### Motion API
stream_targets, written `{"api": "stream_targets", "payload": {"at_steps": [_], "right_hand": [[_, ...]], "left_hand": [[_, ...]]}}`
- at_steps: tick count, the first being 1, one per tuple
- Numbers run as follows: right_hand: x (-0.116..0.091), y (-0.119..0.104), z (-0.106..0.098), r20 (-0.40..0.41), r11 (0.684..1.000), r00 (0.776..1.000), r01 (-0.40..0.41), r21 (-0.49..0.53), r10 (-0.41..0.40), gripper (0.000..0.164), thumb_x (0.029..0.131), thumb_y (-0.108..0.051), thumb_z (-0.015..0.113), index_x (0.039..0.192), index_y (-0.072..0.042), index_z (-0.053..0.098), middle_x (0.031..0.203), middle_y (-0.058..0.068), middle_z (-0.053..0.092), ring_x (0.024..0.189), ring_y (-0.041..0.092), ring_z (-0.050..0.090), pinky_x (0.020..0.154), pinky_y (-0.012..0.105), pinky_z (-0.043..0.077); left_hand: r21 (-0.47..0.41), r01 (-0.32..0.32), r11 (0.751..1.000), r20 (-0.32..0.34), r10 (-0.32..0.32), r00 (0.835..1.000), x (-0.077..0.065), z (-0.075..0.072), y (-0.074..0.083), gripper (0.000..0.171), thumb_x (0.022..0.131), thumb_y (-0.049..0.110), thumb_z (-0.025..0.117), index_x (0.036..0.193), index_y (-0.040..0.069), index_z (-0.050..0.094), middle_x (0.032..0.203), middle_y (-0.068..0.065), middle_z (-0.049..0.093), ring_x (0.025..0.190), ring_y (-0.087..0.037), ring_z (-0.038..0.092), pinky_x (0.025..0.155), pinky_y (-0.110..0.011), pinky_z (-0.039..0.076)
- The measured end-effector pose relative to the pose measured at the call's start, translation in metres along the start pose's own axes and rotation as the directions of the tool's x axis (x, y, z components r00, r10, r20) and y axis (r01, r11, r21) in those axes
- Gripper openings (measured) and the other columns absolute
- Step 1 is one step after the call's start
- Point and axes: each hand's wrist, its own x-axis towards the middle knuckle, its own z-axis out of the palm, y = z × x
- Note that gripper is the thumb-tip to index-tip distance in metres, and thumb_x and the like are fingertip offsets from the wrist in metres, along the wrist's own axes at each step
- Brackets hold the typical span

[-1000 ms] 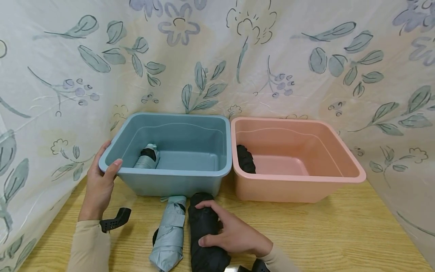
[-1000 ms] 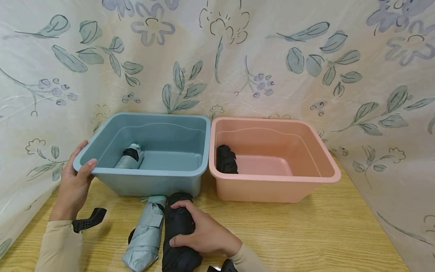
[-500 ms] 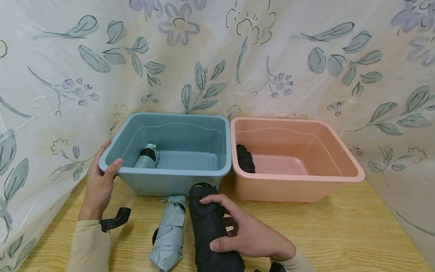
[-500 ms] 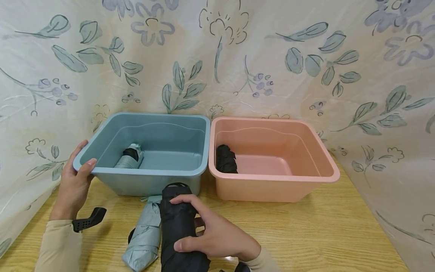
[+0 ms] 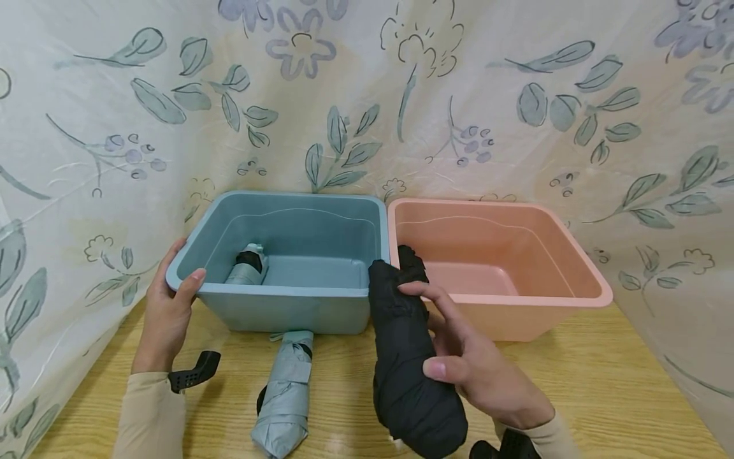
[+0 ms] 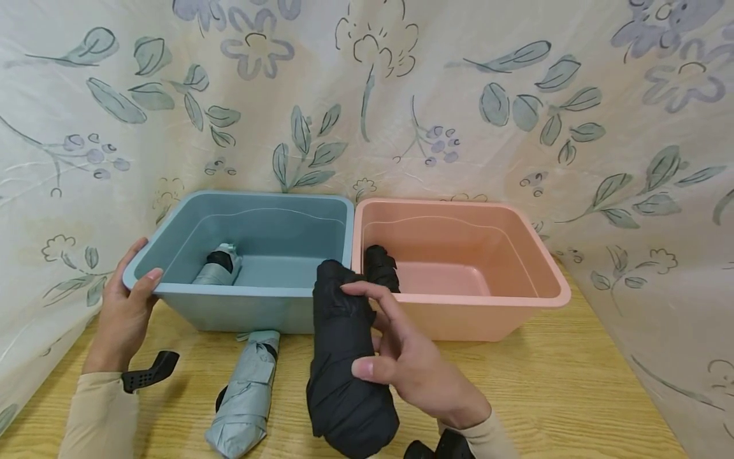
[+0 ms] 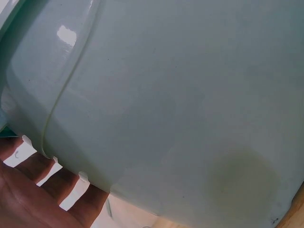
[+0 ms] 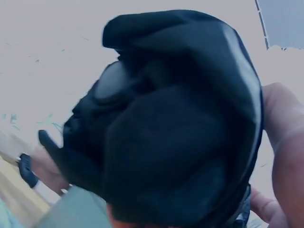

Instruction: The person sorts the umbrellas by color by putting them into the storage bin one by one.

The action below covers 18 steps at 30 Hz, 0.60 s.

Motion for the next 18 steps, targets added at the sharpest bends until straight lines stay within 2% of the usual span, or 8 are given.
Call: {"api": "stream_targets", "payload": {"at_steps": [3,5,6,9,12,15,16,18], "right_hand": [[0.0,-0.012,-0.011,-0.052,0.999,0.998,0.033,-0.034,-0.035,0.071,0.097,-0.014,0.061,0.157,-0.019,0.024,0.135,0.026,0.044,0.117,0.033,0.054,0.09,0.044,0.053],[0.003,-0.019,-0.019,-0.077,0.997,0.996,0.05,-0.051,-0.054,0.068,0.098,-0.012,0.059,0.157,-0.02,0.026,0.135,0.024,0.046,0.118,0.031,0.054,0.09,0.042,0.053],[0.004,-0.023,-0.023,-0.09,0.996,0.994,0.061,-0.07,-0.068,0.066,0.099,-0.01,0.058,0.156,-0.02,0.026,0.134,0.024,0.048,0.118,0.03,0.054,0.089,0.042,0.054],[0.009,-0.037,-0.035,-0.122,0.994,0.991,0.039,-0.1,-0.051,0.063,0.102,-0.005,0.054,0.156,-0.022,0.027,0.128,0.025,0.049,0.107,0.029,0.061,0.082,0.041,0.057],[0.014,-0.052,-0.047,-0.161,0.992,0.987,-0.031,-0.123,0.011,0.063,0.104,-0.002,0.05,0.156,-0.027,0.026,0.125,0.027,0.048,0.097,0.03,0.066,0.078,0.043,0.058],[0.021,-0.063,-0.061,-0.203,0.987,0.977,-0.091,-0.135,0.062,0.062,0.105,-0.003,0.05,0.156,-0.03,0.026,0.127,0.028,0.047,0.094,0.033,0.068,0.077,0.045,0.059],[0.024,-0.066,-0.065,-0.216,0.984,0.974,-0.105,-0.141,0.073,0.062,0.105,-0.004,0.051,0.156,-0.03,0.027,0.127,0.029,0.047,0.093,0.033,0.069,0.076,0.046,0.059],[0.03,-0.071,-0.075,-0.241,0.98,0.967,-0.128,-0.154,0.089,0.062,0.105,-0.004,0.052,0.155,-0.031,0.028,0.128,0.029,0.045,0.093,0.033,0.068,0.075,0.046,0.059]], "left_hand": [[0.014,0.013,1.0,-0.01,-0.013,1.0,0.0,0.0,0.0,0.065,0.104,0.029,0.058,0.16,0.041,0.025,0.164,-0.011,0.018,0.14,-0.032,0.027,0.116,-0.045,0.026],[0.015,0.02,1.0,-0.016,-0.02,1.0,0.001,0.0,0.001,0.065,0.104,0.029,0.058,0.16,0.042,0.025,0.165,-0.011,0.018,0.141,-0.033,0.026,0.116,-0.058,0.02],[0.014,0.022,1.0,-0.018,-0.022,1.0,0.002,0.0,0.001,0.066,0.104,0.029,0.058,0.16,0.042,0.025,0.165,-0.011,0.018,0.141,-0.033,0.026,0.115,-0.06,0.02],[-0.001,0.025,1.0,-0.022,-0.025,0.999,0.002,0.0,0.001,0.066,0.104,0.029,0.058,0.16,0.041,0.025,0.165,-0.01,0.018,0.141,-0.033,0.026,0.115,-0.061,0.019],[-0.007,0.025,1.0,-0.023,-0.025,0.999,0.003,0.0,0.0,0.067,0.104,0.028,0.059,0.16,0.04,0.025,0.165,-0.011,0.018,0.141,-0.032,0.026,0.116,-0.06,0.019],[-0.009,0.025,1.0,-0.022,-0.025,0.999,0.002,0.0,-0.001,0.066,0.104,0.028,0.058,0.16,0.041,0.025,0.165,-0.011,0.018,0.141,-0.032,0.026,0.116,-0.059,0.019],[-0.003,0.025,1.0,-0.022,-0.025,0.999,0.002,0.0,-0.001,0.066,0.104,0.028,0.058,0.16,0.041,0.025,0.164,-0.011,0.018,0.141,-0.032,0.026,0.117,-0.056,0.021],[-0.011,0.016,1.0,-0.019,-0.016,1.0,0.002,0.0,-0.002,0.066,0.104,0.027,0.058,0.16,0.04,0.025,0.163,-0.011,0.019,0.14,-0.032,0.027,0.116,-0.041,0.029]]}}
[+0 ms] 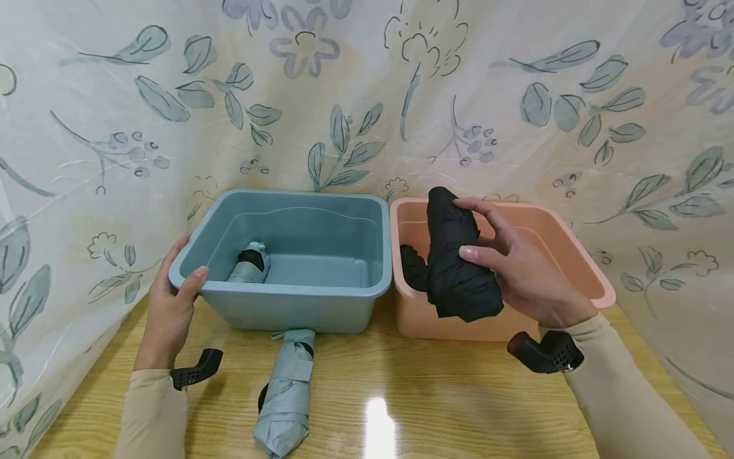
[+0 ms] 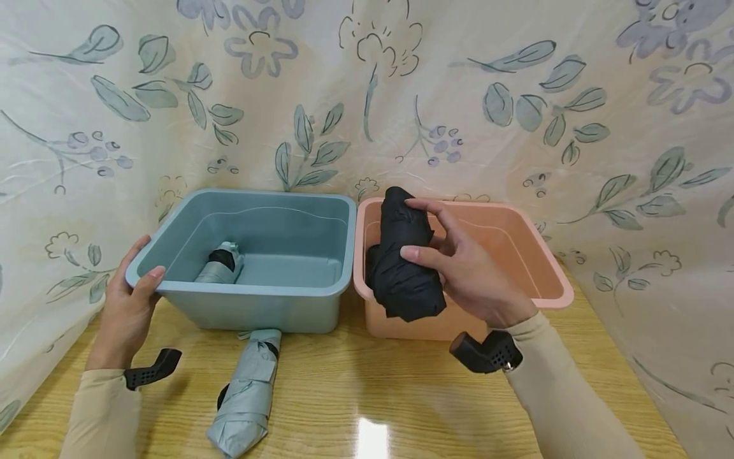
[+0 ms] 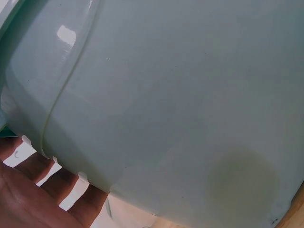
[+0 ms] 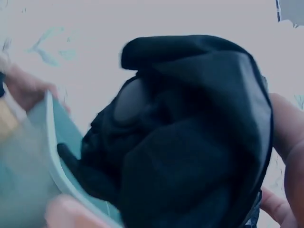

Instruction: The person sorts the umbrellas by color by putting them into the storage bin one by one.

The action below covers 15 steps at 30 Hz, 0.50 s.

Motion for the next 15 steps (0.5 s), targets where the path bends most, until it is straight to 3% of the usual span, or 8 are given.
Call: {"api": "stream_targets", "payload": {"at_steps": [3,5,15], "right_hand": [[0.01,-0.005,-0.013,-0.023,0.999,1.0,-0.02,-0.04,0.019,0.061,0.104,-0.005,0.056,0.154,-0.03,0.03,0.134,0.027,0.042,0.099,0.032,0.066,0.078,0.044,0.059],[0.016,-0.008,-0.022,-0.038,0.997,0.999,-0.032,-0.077,0.029,0.062,0.103,-0.006,0.058,0.154,-0.029,0.03,0.135,0.027,0.041,0.103,0.031,0.064,0.081,0.042,0.058],[0.043,-0.003,-0.067,-0.047,0.967,0.993,-0.12,-0.223,0.113,0.068,0.1,-0.006,0.064,0.157,-0.029,0.033,0.134,0.027,0.041,0.105,0.032,0.063,0.084,0.04,0.056]], "left_hand": [[-0.014,-0.022,1.0,0.005,0.022,1.0,-0.001,0.0,-0.001,0.066,0.104,0.025,0.059,0.16,0.038,0.027,0.162,-0.011,0.021,0.139,-0.03,0.028,0.102,-0.02,0.039],[-0.027,-0.037,0.999,0.01,0.038,0.999,0.0,0.0,-0.002,0.066,0.104,0.024,0.059,0.16,0.036,0.027,0.162,-0.012,0.021,0.139,-0.03,0.028,0.092,-0.014,0.041],[-0.019,-0.028,0.999,0.012,0.028,1.0,-0.001,-0.001,-0.002,0.066,0.104,0.025,0.058,0.16,0.038,0.027,0.163,-0.012,0.02,0.14,-0.03,0.028,0.093,-0.014,0.041]]}}
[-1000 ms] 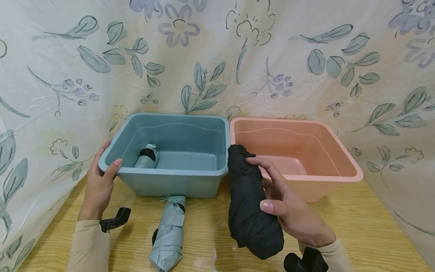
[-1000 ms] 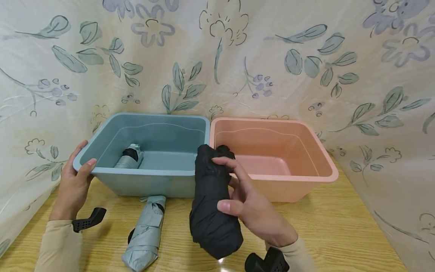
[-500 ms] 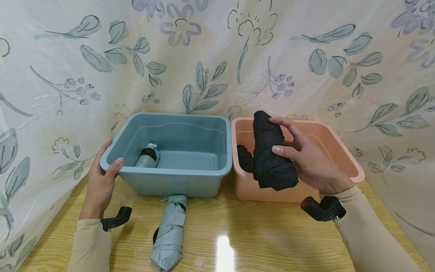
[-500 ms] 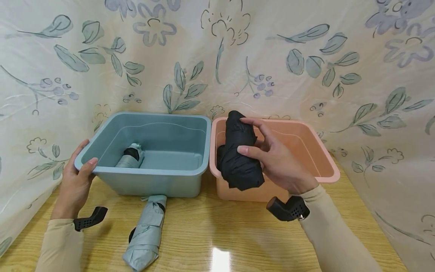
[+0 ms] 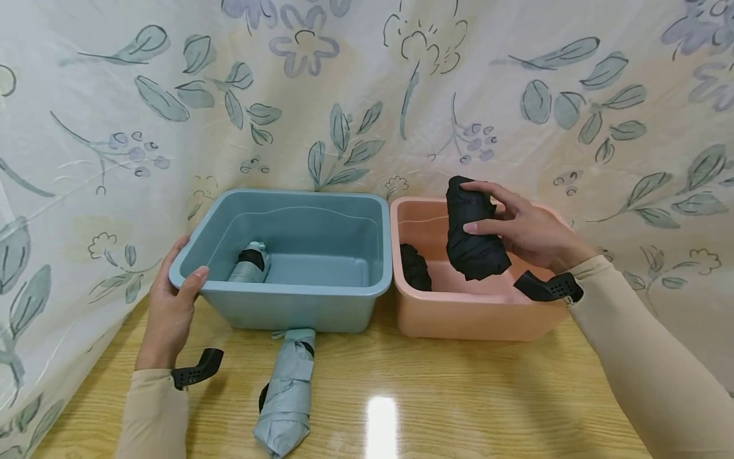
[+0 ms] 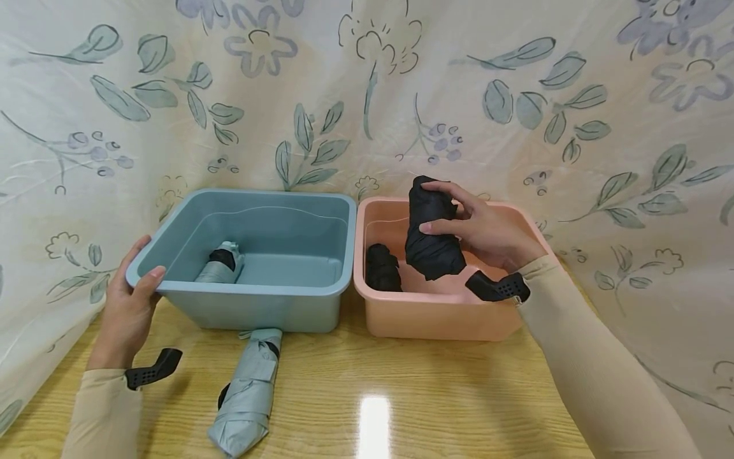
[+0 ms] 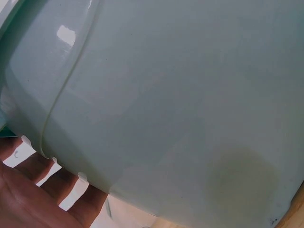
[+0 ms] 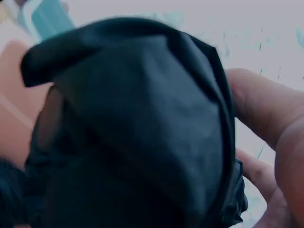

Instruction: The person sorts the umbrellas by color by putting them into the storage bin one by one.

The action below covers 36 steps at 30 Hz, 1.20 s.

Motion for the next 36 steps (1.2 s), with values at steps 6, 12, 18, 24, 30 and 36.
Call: {"api": "stream_targets", "payload": {"at_steps": [6,12,18,24,30,36], "right_hand": [[0.016,0.014,-0.016,0.015,0.984,0.99,-0.14,-0.109,0.143,0.076,0.096,-0.015,0.073,0.158,-0.027,0.032,0.141,0.028,0.037,0.108,0.037,0.064,0.086,0.046,0.057],[0.03,0.033,-0.021,0.09,0.957,0.974,-0.186,-0.222,0.21,0.082,0.092,-0.02,0.077,0.159,-0.021,0.03,0.154,0.021,0.027,0.116,0.035,0.058,0.084,0.046,0.057],[0.041,0.038,-0.018,0.119,0.914,0.952,-0.23,-0.334,0.283,0.081,0.091,-0.026,0.078,0.157,-0.021,0.031,0.153,0.02,0.027,0.101,0.033,0.061,0.074,0.043,0.057],[0.051,0.045,-0.01,0.146,0.88,0.932,-0.249,-0.405,0.331,0.082,0.089,-0.027,0.08,0.156,-0.017,0.033,0.153,0.019,0.026,0.102,0.031,0.06,0.076,0.042,0.057],[0.061,0.057,-0.005,0.165,0.859,0.908,-0.286,-0.425,0.384,0.083,0.087,-0.026,0.082,0.155,-0.015,0.035,0.149,0.019,0.03,0.1,0.029,0.06,0.075,0.041,0.056],[0.066,0.062,-0.005,0.166,0.835,0.911,-0.258,-0.486,0.378,0.081,0.086,-0.027,0.083,0.152,-0.015,0.039,0.145,0.02,0.033,0.105,0.031,0.055,0.072,0.038,0.054]], "left_hand": [[0.001,-0.003,1.0,-0.002,0.003,1.0,0.0,0.001,0.0,0.066,0.104,0.025,0.058,0.16,0.037,0.027,0.163,-0.012,0.021,0.14,-0.03,0.028,0.092,-0.013,0.042],[-0.002,0.005,1.0,0.003,-0.005,1.0,0.0,0.001,0.001,0.065,0.104,0.026,0.058,0.16,0.038,0.026,0.163,-0.012,0.02,0.14,-0.03,0.027,0.093,-0.013,0.041],[-0.004,0.002,1.0,-0.001,-0.002,1.0,0.0,0.002,0.001,0.065,0.104,0.026,0.058,0.16,0.038,0.027,0.161,-0.011,0.02,0.138,-0.03,0.028,0.093,-0.014,0.042],[-0.012,0.004,1.0,0.0,-0.004,1.0,0.0,0.001,-0.001,0.065,0.104,0.026,0.058,0.16,0.038,0.027,0.162,-0.011,0.019,0.139,-0.03,0.027,0.092,-0.013,0.041],[-0.007,0.011,1.0,0.002,-0.011,1.0,0.0,0.001,-0.001,0.066,0.104,0.026,0.058,0.16,0.038,0.026,0.163,-0.012,0.018,0.139,-0.03,0.027,0.093,-0.013,0.041],[0.004,0.004,1.0,0.001,-0.004,1.0,-0.001,0.002,-0.001,0.065,0.104,0.027,0.058,0.16,0.039,0.027,0.162,-0.011,0.02,0.138,-0.03,0.028,0.093,-0.013,0.041]]}}
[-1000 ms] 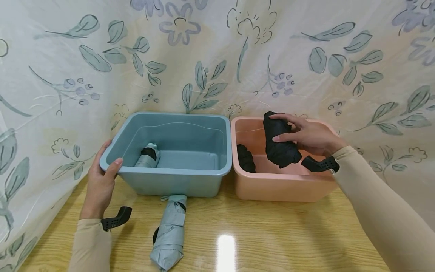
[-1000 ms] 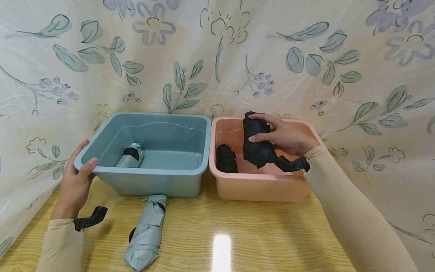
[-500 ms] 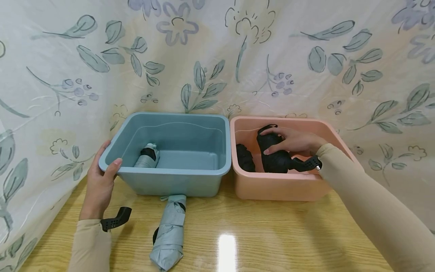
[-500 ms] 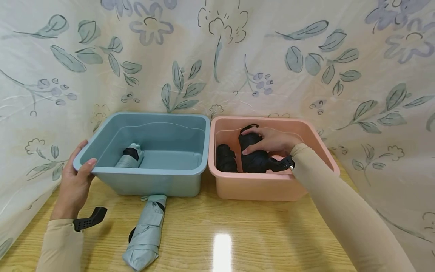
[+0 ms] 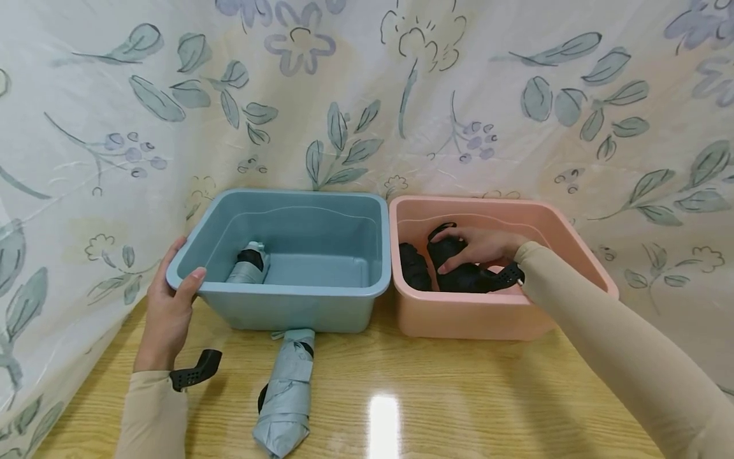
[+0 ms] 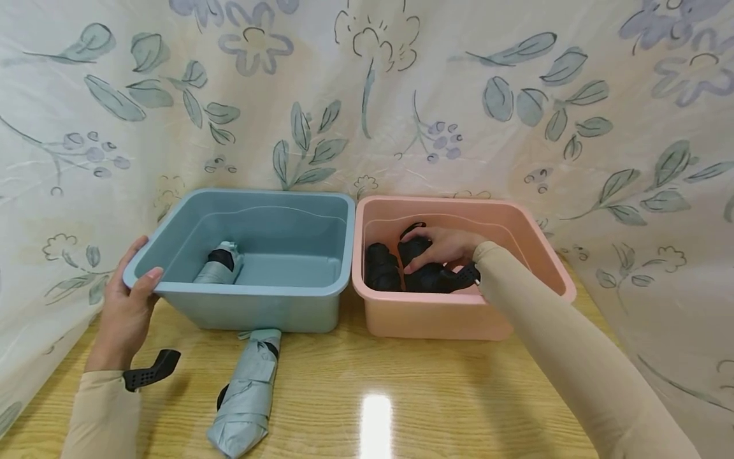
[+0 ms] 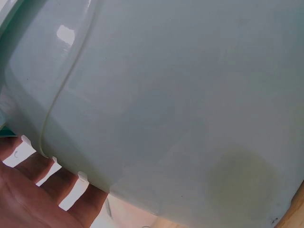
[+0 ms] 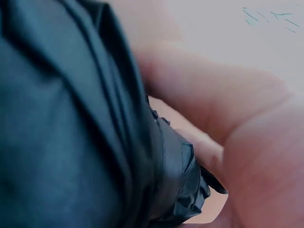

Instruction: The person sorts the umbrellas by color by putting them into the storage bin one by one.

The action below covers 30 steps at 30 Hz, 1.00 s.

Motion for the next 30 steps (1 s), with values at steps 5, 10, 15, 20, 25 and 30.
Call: {"api": "stream_targets", "payload": {"at_steps": [5,10,15,20,25,30], "right_hand": [[0.002,-0.0001,0.0025,0.019,1.0,1.0,0.01,0.002,-0.01,0.082,0.086,-0.027,0.083,0.153,-0.012,0.038,0.142,0.021,0.036,0.107,0.03,0.056,0.075,0.038,0.055],[0.0043,0.0008,0.0048,0.037,1.0,0.999,0.009,0.019,-0.01,0.083,0.087,-0.026,0.083,0.154,-0.011,0.036,0.138,0.022,0.04,0.101,0.027,0.059,0.075,0.036,0.055],[0.0062,0.0014,0.0057,0.054,0.999,0.998,0.032,-0.018,-0.031,0.082,0.087,-0.027,0.082,0.153,-0.009,0.036,0.14,0.021,0.039,0.101,0.027,0.057,0.072,0.036,0.054],[0.0087,0.0026,0.0072,0.085,1.0,0.996,0.021,0.004,-0.022,0.083,0.089,-0.024,0.08,0.154,-0.006,0.032,0.143,0.023,0.036,0.097,0.026,0.056,0.071,0.036,0.052],[0.0093,0.0036,0.0079,0.096,1.0,0.995,0.001,0.015,-0.003,0.082,0.091,-0.023,0.078,0.153,0.0,0.031,0.154,0.025,0.026,0.1,0.028,0.057,0.078,0.04,0.054],[0.008,0.0021,0.0061,0.102,0.996,0.995,-0.022,0.086,0.013,0.079,0.094,-0.018,0.073,0.151,0.01,0.026,0.157,0.03,0.022,0.103,0.041,0.066,0.087,0.051,0.055]], "left_hand": [[-0.036,-0.023,0.999,0.002,0.023,1.0,-0.0005,0.0001,-0.0003,0.065,0.104,0.024,0.058,0.16,0.036,0.027,0.16,-0.01,0.021,0.137,-0.029,0.028,0.092,-0.013,0.041],[-0.038,-0.028,0.999,0.003,0.028,1.0,-0.0011,0.0004,-0.0008,0.065,0.104,0.023,0.058,0.161,0.035,0.027,0.16,-0.01,0.021,0.137,-0.029,0.028,0.092,-0.013,0.041],[-0.025,-0.019,1.0,-0.001,0.019,1.0,-0.0018,0.0009,-0.0005,0.065,0.104,0.024,0.058,0.16,0.037,0.027,0.16,-0.011,0.02,0.137,-0.03,0.027,0.092,-0.013,0.041],[-0.023,-0.023,0.999,0.003,0.023,1.0,-0.0019,0.0012,-0.0001,0.065,0.104,0.024,0.058,0.161,0.037,0.027,0.16,-0.011,0.021,0.137,-0.03,0.028,0.092,-0.013,0.041],[-0.027,-0.023,0.999,0.003,0.024,1.0,-0.0013,0.0019,0.0005,0.065,0.104,0.024,0.057,0.16,0.036,0.027,0.159,-0.01,0.022,0.136,-0.029,0.028,0.091,-0.013,0.042],[-0.029,-0.008,1.0,0.001,0.008,1.0,-0.0012,0.0008,0.0001,0.065,0.104,0.024,0.057,0.16,0.038,0.026,0.16,-0.009,0.021,0.137,-0.03,0.028,0.091,-0.014,0.042]]}}
